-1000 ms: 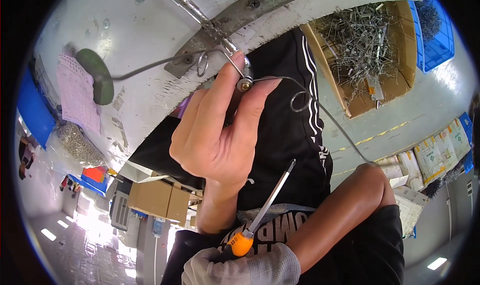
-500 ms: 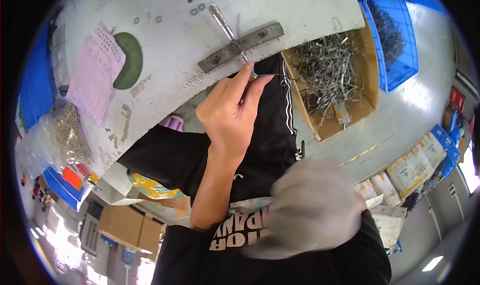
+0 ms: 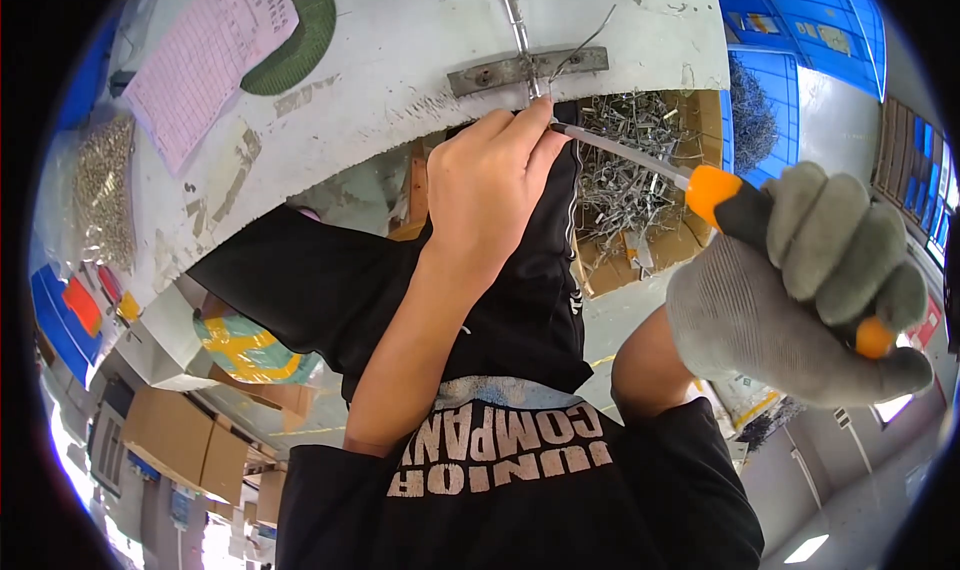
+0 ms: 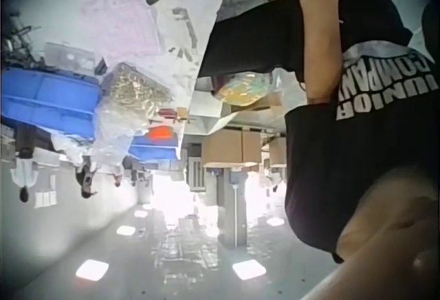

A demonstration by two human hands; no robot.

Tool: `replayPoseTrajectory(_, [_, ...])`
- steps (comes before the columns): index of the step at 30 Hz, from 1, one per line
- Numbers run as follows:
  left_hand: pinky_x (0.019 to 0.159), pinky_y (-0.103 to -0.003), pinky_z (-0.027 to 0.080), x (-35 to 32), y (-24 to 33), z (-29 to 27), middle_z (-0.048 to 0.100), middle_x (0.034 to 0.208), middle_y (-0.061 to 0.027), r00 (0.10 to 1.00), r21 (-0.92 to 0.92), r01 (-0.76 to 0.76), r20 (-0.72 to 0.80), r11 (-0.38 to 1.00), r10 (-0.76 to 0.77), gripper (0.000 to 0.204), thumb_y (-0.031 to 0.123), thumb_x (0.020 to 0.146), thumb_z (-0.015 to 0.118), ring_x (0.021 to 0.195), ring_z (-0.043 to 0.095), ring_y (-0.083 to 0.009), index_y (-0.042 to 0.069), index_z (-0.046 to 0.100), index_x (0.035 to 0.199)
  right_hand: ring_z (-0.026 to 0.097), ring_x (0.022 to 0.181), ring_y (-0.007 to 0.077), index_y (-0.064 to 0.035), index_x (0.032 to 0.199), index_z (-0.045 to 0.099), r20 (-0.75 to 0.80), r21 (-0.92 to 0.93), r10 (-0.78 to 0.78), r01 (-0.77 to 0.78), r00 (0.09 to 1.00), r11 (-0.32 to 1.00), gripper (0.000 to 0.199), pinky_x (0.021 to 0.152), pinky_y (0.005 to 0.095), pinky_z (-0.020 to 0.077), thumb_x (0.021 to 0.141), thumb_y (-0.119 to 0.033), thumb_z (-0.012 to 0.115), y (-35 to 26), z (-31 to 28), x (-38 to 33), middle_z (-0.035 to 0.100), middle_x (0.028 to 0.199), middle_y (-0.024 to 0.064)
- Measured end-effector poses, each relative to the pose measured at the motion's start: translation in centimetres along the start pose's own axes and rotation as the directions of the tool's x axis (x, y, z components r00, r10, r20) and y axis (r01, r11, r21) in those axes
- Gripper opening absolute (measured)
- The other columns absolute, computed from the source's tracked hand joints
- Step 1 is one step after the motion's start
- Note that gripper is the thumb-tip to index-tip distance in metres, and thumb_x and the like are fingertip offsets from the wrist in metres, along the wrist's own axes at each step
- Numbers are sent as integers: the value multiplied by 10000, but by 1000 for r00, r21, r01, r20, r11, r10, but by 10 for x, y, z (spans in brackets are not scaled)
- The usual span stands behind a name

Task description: The person uses a screwdriver to assemble small metal wire components at a workbench.

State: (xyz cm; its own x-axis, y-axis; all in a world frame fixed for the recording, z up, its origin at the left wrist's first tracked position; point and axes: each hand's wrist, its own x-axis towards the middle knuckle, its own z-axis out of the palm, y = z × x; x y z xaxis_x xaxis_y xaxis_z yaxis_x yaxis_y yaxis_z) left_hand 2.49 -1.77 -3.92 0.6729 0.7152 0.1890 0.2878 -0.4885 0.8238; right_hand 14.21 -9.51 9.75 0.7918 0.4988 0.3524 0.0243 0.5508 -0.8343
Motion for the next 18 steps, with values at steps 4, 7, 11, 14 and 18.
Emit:
replayPoseTrajectory(4, [490, -347, 456, 0, -1, 0, 577, 651, -66, 1000, -11, -21, -8, 1000, 21, 276, 159, 762, 819, 543, 581, -248, 38, 735, 996, 346, 487, 91, -194, 685, 594, 18, -95, 20, -18, 1000, 995, 477, 453, 259, 265, 947, -573, 471, -2, -7, 3, 371, 558, -57])
replayPoseTrajectory(7, [501, -355, 458, 0, 1, -2, 570, 652, -69, 1000, 11, 0, 26, 1000, -1, 284, 181, 774, 810, 553, 584, -250, 41, 733, 1008, 359, 493, 98, -190, 686, 591, 8, -79, 30, -29, 1000, 996, 480, 459, 261, 267, 946, -576, 472, 1, -8, 1, 375, 562, -51])
replayPoseTrajectory(11, [514, -362, 461, -1, -1, 1, 570, 659, -72, 1000, 5, -19, 4, 1000, 19, 284, 195, 786, 800, 568, 590, -256, 43, 731, 1016, 364, 493, 107, -187, 695, 596, 30, -118, 26, -22, 999, 993, 488, 461, 270, 266, 943, -586, 469, 2, -9, 1, 380, 562, -44])
replayPoseTrajectory(14, [519, -362, 463, -1, 1, 0, 574, 665, -74, 1000, 12, -5, 17, 1000, 5, 285, 195, 785, 800, 577, 596, -260, 45, 731, 1017, 364, 492, 110, -188, 690, 591, 44, -146, 24, -17, 999, 989, 491, 462, 275, 267, 941, -590, 464, 2, -9, 1, 383, 561, -40])
replayPoseTrajectory(18, [527, -364, 466, -2, 3, 0, 574, 670, -76, 1000, 19, -2, 26, 1000, 1, 290, 199, 785, 799, 585, 599, -264, 47, 728, 1022, 369, 495, 115, -190, 690, 572, 134, -125, 76, -59, 988, 990, 467, 466, 278, 273, 946, -560, 446, 0, -10, 4, 399, 576, -35])
